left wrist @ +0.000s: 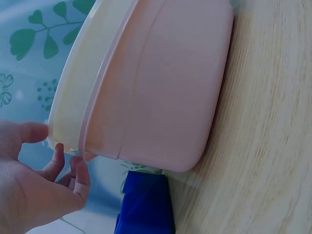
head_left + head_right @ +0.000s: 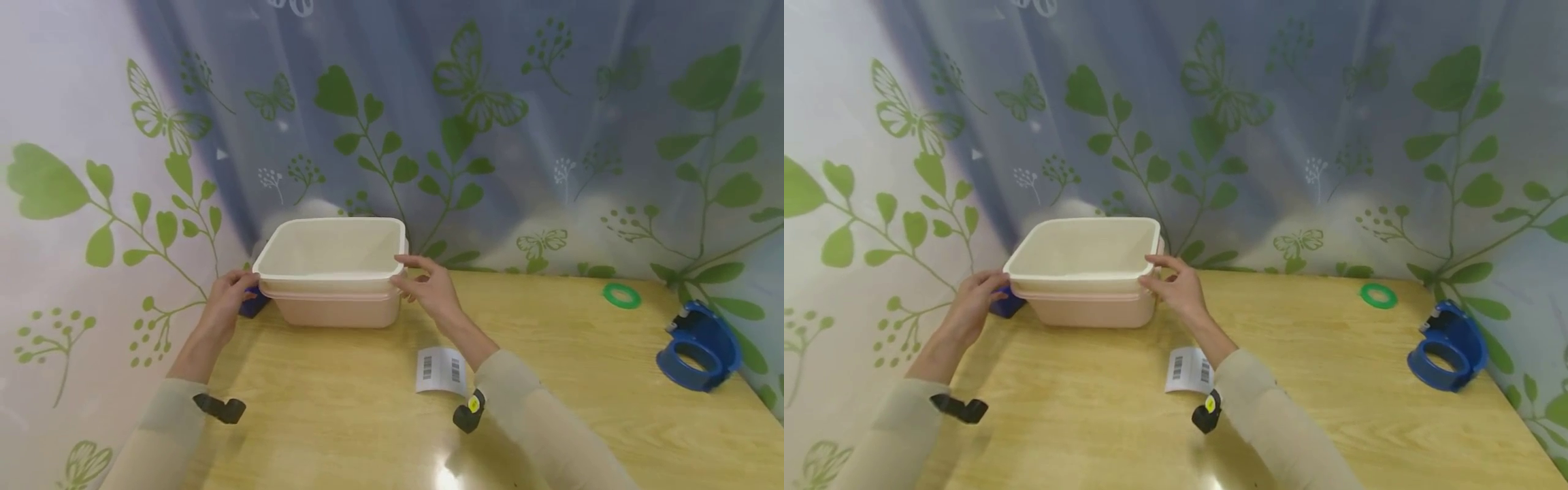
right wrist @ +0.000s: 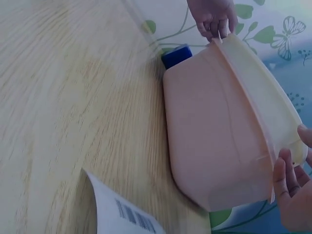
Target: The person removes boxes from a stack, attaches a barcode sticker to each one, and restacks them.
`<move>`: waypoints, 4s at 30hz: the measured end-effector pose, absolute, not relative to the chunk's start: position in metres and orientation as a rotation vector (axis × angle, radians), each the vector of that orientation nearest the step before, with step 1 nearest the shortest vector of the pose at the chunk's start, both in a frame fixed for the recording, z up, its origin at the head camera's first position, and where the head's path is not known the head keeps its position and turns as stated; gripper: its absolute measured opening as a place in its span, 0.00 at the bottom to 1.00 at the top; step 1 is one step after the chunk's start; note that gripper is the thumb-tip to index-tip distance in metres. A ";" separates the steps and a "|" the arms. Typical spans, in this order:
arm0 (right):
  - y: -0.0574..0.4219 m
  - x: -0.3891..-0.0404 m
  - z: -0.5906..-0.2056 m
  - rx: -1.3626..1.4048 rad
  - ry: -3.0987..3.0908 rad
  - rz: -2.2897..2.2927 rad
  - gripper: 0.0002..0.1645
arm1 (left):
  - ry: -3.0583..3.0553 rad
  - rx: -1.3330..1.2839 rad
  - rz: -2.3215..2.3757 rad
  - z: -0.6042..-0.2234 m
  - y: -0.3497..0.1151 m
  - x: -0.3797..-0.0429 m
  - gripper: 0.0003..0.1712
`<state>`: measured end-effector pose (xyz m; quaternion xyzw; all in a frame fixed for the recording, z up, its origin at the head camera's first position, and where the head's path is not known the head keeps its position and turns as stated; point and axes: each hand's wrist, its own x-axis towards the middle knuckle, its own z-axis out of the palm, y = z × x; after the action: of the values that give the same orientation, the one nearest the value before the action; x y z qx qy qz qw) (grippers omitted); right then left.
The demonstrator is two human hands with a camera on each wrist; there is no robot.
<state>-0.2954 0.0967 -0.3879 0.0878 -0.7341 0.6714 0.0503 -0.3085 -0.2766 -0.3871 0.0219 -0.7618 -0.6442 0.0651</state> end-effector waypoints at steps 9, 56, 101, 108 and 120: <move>0.091 -0.292 -0.369 0.249 -2.108 2.115 0.26 | -2.200 0.017 -1.940 -0.367 -0.278 -0.298 0.11; 0.218 -0.240 -0.304 0.231 -1.310 2.329 0.24 | -1.794 -0.245 -2.221 -0.272 -0.103 -0.286 0.03; 0.343 -0.211 -0.376 0.200 -1.150 2.538 0.24 | -2.136 -0.127 -2.315 -0.369 0.012 -0.267 0.07; 0.346 -0.210 -0.384 0.148 -1.175 2.571 0.24 | -2.123 -0.077 -2.337 -0.381 0.016 -0.264 0.09; 0.352 -0.213 -0.392 0.117 -1.221 2.626 0.23 | -2.075 0.013 -2.378 -0.388 0.019 -0.260 0.13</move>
<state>-0.2127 0.3523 -0.3924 0.0401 -0.4180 0.8994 0.1212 -0.2596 0.0186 -0.3884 0.0042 -0.6575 -0.7534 -0.0072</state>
